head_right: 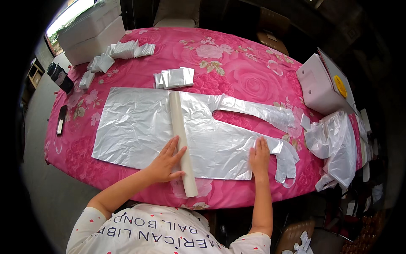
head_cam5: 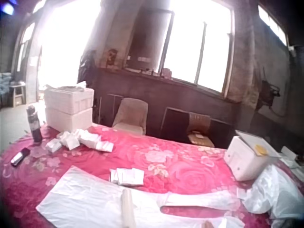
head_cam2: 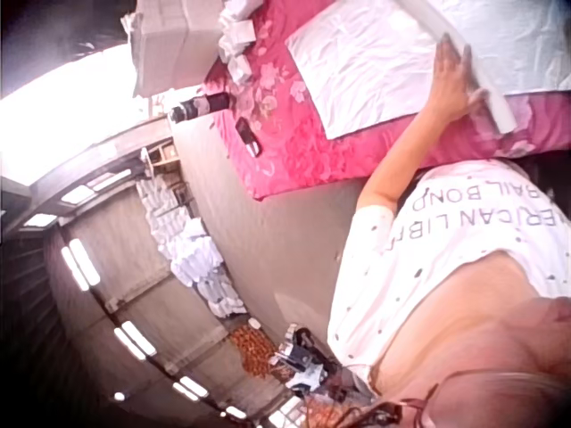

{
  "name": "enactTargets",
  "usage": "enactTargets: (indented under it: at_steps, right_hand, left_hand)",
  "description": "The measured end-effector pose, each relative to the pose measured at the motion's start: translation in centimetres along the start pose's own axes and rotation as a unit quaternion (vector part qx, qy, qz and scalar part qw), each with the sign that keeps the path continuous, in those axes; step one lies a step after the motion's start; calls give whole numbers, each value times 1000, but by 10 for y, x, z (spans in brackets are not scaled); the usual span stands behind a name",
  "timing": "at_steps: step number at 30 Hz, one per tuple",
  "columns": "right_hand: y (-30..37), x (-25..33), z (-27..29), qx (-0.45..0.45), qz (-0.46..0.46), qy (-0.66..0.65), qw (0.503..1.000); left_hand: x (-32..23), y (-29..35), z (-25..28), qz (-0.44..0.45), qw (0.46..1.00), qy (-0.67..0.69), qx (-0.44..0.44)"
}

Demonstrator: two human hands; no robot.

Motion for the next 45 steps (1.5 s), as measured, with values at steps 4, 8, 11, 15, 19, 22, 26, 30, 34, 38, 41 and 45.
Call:
enactTargets:
  at_steps: [4,8,11,15,19,22,26,30,34,38,41,45]
  right_hand:
    - [34,-94,24,-58,-123,94,986]
    - [47,-117,33,-106,-185,104,972]
    - [48,-111,44,-152,-180,77,969]
    - [38,-73,80,-213,-88,133,964]
    - [19,-4,82,-221,-152,-141,953]
    - [2,95,42,-98,-168,-486,852]
    - [6,215,18,62,-43,-502,861]
    - [24,251,16,113,5,-465,878]
    - [49,246,34,61,-10,-186,981]
    - [74,228,11,224,-118,-85,964]
    - [87,214,-1,248,-171,-146,942]
    - [83,207,6,246,-194,-168,935]
  left_hand:
    - [-18,-11,-8,-40,999,-2,32]
    - [-35,-17,-20,-91,994,-27,60]
    - [-42,-20,-22,-106,991,-40,73]
    - [-43,-21,-22,-120,990,-24,67]
    - [-49,-19,-15,-102,990,76,57]
    - [-49,-20,-11,28,927,365,80]
    - [-28,-17,-19,292,690,632,200]
    - [37,5,18,321,770,517,191]
    - [139,44,64,419,746,504,119]
    - [181,64,92,424,780,430,165]
    - [188,59,110,423,822,339,175]
    - [204,60,129,444,812,339,169]
Point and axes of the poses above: each hand's wrist, its own y-axis away from the middle knuckle, its own z-axis out of the back of the hand, x = y × z, the point moved 6 cm from there along -y, towards the middle knuckle, and after that the axes turned 9 degrees about z, right-handed, at the moved point
